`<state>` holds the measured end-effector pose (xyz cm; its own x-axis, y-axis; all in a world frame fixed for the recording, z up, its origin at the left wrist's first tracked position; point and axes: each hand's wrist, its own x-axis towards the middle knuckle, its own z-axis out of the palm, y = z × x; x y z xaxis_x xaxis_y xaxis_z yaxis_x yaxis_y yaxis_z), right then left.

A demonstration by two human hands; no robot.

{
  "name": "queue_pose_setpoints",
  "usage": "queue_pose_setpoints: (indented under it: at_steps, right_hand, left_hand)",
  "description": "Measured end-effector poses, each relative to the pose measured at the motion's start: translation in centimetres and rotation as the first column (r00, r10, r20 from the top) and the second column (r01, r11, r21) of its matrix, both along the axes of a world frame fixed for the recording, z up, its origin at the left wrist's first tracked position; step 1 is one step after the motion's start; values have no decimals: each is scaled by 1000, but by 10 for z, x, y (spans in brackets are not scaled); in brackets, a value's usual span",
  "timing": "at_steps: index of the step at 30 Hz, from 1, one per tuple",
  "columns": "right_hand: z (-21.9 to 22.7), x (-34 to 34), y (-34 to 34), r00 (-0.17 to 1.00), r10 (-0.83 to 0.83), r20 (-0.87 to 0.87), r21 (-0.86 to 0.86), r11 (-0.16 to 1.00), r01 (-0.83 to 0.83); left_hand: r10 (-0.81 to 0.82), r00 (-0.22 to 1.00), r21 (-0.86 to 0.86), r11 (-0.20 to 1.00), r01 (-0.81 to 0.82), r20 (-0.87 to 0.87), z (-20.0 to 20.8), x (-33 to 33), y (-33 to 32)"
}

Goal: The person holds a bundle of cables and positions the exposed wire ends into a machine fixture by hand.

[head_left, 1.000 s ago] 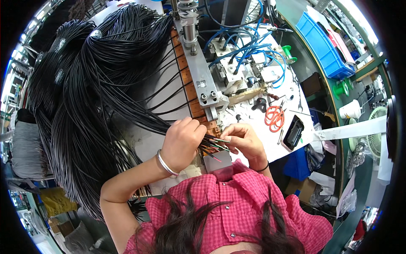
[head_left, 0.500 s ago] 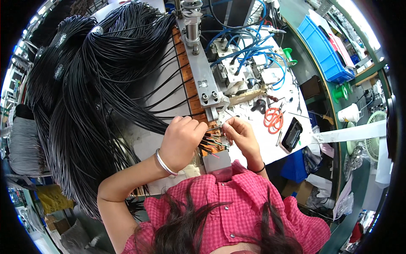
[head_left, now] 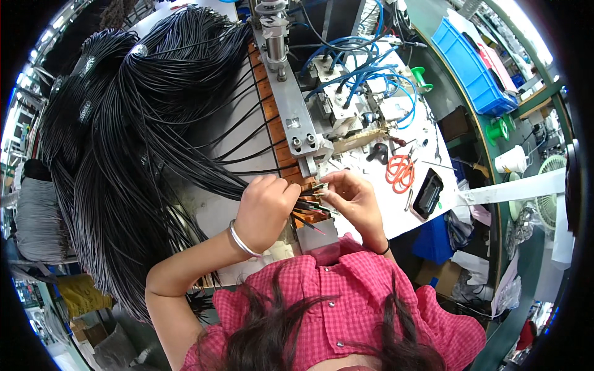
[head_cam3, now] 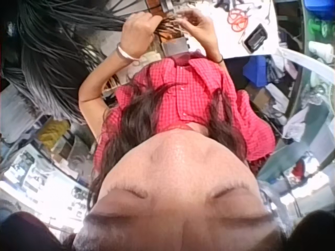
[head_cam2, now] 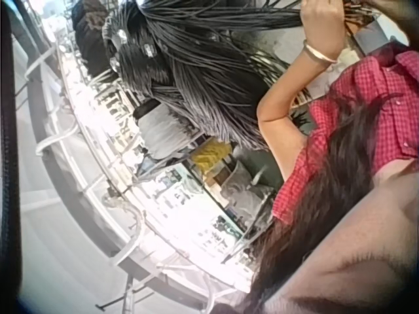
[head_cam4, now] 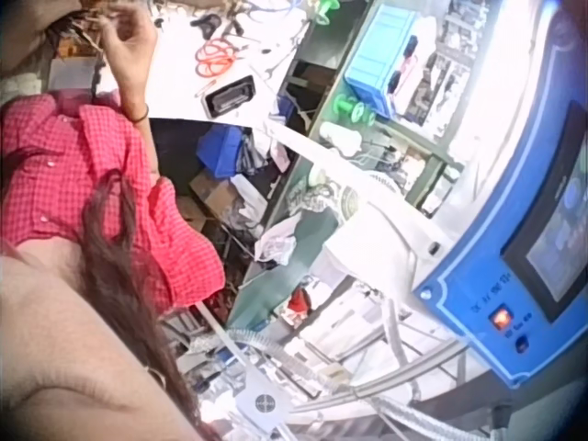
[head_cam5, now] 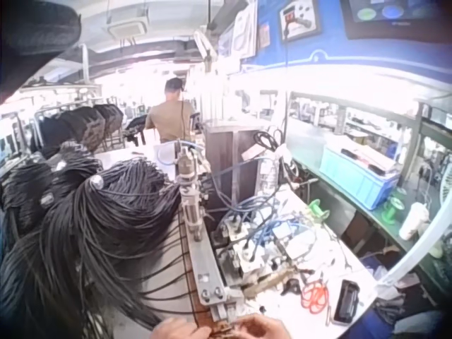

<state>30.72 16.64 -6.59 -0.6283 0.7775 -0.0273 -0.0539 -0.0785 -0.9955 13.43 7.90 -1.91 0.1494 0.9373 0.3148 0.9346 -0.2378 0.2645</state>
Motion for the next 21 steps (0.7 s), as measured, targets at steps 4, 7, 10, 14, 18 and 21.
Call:
queue_pose_setpoints:
  at_steps: [4,7,10,14,18,21]
  right_hand:
    - [1,-7,-4,995,0,-105,-113,994,-12]
    - [-1,-1,-4,998,-63,-20,-103,993,61]
    - [-2,-1,-4,994,-112,9,-100,989,112]
    - [-3,-2,-2,992,-122,-44,-130,985,116]
    - [-1,4,6,990,-12,-138,-287,957,-28]
    - [4,5,9,951,115,-287,-463,852,-242]
  left_hand:
    - [-31,995,-27,999,34,99,4,-1,0]
    - [-21,995,-32,999,24,99,6,-3,-1]
    - [-16,997,-24,1000,18,81,6,-3,0]
    - [-47,997,-26,998,48,64,6,-3,2]
    - [-43,997,-60,997,47,66,6,-2,3]
    - [-36,995,-1,999,36,97,6,-2,4]
